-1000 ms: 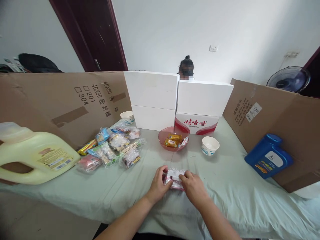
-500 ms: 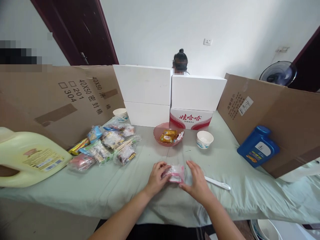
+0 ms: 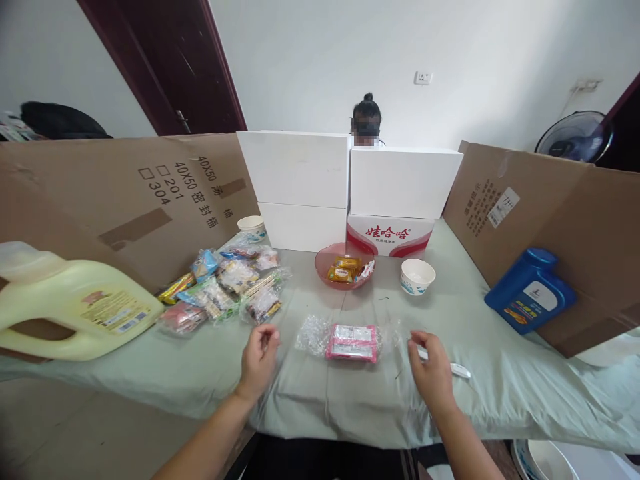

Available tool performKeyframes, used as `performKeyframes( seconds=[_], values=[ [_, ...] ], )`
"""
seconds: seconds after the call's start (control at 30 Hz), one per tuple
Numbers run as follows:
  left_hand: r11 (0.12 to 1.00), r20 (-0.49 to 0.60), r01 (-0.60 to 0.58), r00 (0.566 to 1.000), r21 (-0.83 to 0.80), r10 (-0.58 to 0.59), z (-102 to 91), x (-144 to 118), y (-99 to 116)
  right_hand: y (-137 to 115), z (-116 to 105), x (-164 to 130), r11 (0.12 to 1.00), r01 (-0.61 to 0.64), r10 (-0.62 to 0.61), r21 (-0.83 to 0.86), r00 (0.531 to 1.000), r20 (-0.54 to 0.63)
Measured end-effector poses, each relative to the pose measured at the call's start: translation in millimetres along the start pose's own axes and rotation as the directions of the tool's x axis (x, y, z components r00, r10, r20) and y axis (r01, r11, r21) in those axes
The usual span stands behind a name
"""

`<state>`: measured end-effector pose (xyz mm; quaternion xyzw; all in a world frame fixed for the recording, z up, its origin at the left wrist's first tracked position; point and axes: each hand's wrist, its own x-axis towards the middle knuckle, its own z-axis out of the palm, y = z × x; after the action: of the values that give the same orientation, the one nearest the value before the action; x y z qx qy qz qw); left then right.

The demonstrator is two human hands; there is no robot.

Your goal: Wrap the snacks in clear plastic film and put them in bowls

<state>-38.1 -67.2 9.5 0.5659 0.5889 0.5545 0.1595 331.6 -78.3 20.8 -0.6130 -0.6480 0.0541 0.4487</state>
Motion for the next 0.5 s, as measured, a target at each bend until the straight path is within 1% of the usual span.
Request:
performKeyframes(
  seconds=[0.03, 0.07, 0.1, 0.13, 0.17, 0.2, 0.23, 0.27, 0.33, 0.4, 0.43, 0.5],
  values=[
    [0.989, 0.120, -0.137, 0.984, 0.051, 0.130, 2.9, -4, 8, -12, -1, -2, 0.993, 0.120, -0.120, 0.004, 0.990, 0.079],
    [0.958, 0.266, -0.275, 0.932, 0.082, 0.245, 7.7, -7, 16, -23, 0, -3, 0.967, 0.253, -0.250, 0.009, 0.951, 0.182],
    [0.916, 0.397, -0.390, 0.858, 0.092, 0.326, 13.6, -9, 22, -33, 2, -3, 0.927, 0.375, -0.362, 0.012, 0.886, 0.289],
    [0.874, 0.484, -0.475, 0.791, 0.099, 0.374, 20.4, -8, 28, -40, 5, -2, 0.885, 0.465, -0.433, 0.005, 0.819, 0.377],
    [0.840, 0.533, -0.530, 0.747, 0.114, 0.398, 27.4, -6, 31, -45, 10, 0, 0.852, 0.524, -0.465, -0.021, 0.774, 0.431],
    [0.817, 0.559, -0.559, 0.727, 0.141, 0.400, 34.2, -2, 32, -46, 15, 3, 0.830, 0.555, -0.471, -0.064, 0.757, 0.454],
    [0.804, 0.579, -0.568, 0.721, 0.177, 0.382, 40.6, 4, 31, -45, 21, 7, 0.818, 0.563, -0.458, -0.117, 0.761, 0.459],
    [0.796, 0.604, -0.566, 0.718, 0.216, 0.347, 46.2, 10, 30, -43, 27, 12, 0.812, 0.557, -0.433, -0.173, 0.775, 0.460],
    [0.780, 0.661, -0.547, 0.710, 0.303, 0.242, 54.6, 23, 25, -35, 37, 23, 0.812, 0.509, -0.345, -0.286, 0.813, 0.470],
    [0.763, 0.685, -0.528, 0.711, 0.372, 0.159, 59.0, 33, 22, -31, 42, 34, 0.814, 0.458, -0.256, -0.356, 0.834, 0.488],
    [0.758, 0.684, -0.524, 0.715, 0.388, 0.145, 59.4, 36, 21, -30, 43, 39, 0.818, 0.440, -0.227, -0.371, 0.839, 0.495],
    [0.756, 0.668, -0.523, 0.727, 0.393, 0.156, 56.0, 39, 23, -33, 38, 44, 0.826, 0.425, -0.208, -0.371, 0.841, 0.499]
  ],
)
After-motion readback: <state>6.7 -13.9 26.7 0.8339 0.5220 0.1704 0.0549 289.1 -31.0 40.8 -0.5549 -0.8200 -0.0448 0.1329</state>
